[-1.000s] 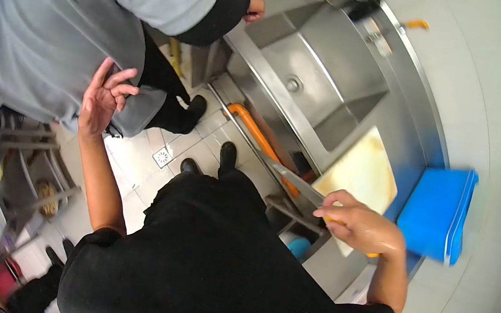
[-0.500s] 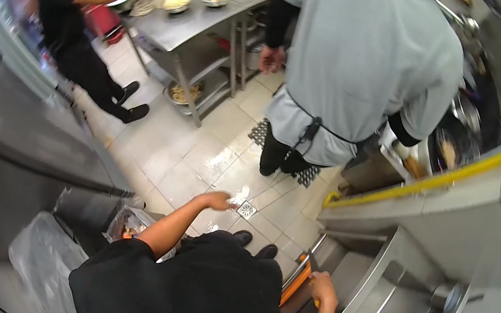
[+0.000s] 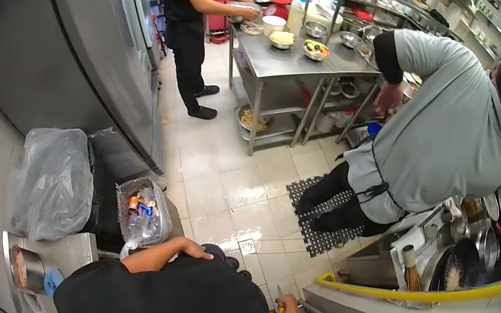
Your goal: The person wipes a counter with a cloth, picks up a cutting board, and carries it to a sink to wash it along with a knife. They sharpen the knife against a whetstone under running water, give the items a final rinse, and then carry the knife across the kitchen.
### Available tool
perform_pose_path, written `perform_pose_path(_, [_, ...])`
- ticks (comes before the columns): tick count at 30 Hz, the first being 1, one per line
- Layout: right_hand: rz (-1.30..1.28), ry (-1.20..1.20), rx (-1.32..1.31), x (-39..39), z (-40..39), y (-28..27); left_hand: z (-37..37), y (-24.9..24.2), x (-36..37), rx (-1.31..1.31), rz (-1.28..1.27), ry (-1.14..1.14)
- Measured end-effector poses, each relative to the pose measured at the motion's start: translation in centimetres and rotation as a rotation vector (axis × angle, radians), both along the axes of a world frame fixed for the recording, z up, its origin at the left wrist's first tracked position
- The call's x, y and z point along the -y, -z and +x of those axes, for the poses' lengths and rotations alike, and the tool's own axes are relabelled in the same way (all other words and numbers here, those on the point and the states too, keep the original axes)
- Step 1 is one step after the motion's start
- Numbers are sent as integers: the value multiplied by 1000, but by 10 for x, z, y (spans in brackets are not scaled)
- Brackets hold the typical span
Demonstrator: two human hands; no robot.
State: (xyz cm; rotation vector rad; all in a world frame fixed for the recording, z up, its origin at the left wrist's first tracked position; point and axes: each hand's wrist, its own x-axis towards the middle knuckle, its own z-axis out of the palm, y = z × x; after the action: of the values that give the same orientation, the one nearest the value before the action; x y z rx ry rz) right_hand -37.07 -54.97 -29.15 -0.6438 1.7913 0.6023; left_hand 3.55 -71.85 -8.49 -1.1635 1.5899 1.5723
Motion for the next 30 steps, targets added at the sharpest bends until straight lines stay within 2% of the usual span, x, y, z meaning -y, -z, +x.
perform_pose_path(1, [-6,-15,9,6,-3,7,-5,-9,-5,63,-4,-21])
perform_pose_path(3, [186,-96,188,6,-11,20,-4,23,-12,80,-28,7])
perform_pose_path(6, [229,-114,176,6,-14,49,-4,50,-26,79,-87,15])
perform_pose_path(7, [190,-176,346,7,-23,66,-3,50,-31,111,-136,-57])
perform_pose_path(10, [173,-216,248,29,-19,83,1,34,-35,138,-208,-194])
perform_pose_path(11, [103,-328,242,43,-21,83,5,32,-34,133,-203,-215])
perform_pose_path(15, [-55,-313,185,98,-10,98,17,26,-27,111,-117,-248])
perform_pose_path(16, [-130,-414,126,116,-1,86,19,17,-22,119,-60,-253])
perform_pose_path(17, [-202,-512,65,134,7,75,23,32,-18,142,-2,-259])
perform_pose_path(18, [-199,-507,60,153,14,64,32,60,-12,118,59,-261])
perform_pose_path(20, [-193,-546,69,199,44,18,46,101,1,52,288,-585])
perform_pose_path(22, [-239,-600,155,238,70,2,65,122,21,10,-15,-603])
perform_pose_path(23, [-237,-680,190,261,79,25,68,112,43,115,74,-628])
perform_pose_path(24, [-221,-767,224,272,83,55,73,117,60,111,89,-543])
perform_pose_path(25, [-106,-829,158,297,108,31,81,125,71,104,-13,-512])
perform_pose_path(26, [-125,-913,242,319,122,8,90,132,84,92,-116,-492])
perform_pose_path(27, [-13,-1052,402,344,139,-2,97,134,102,-91,-247,-217])
perform_pose_path(28, [38,-1029,490,366,155,-5,104,137,117,-98,-225,-166])
perform_pose_path(29, [88,-988,523,382,166,-6,108,140,127,-128,-329,-257])
perform_pose_path(30, [71,-752,375,400,188,-37,111,142,137,-160,-433,-355])
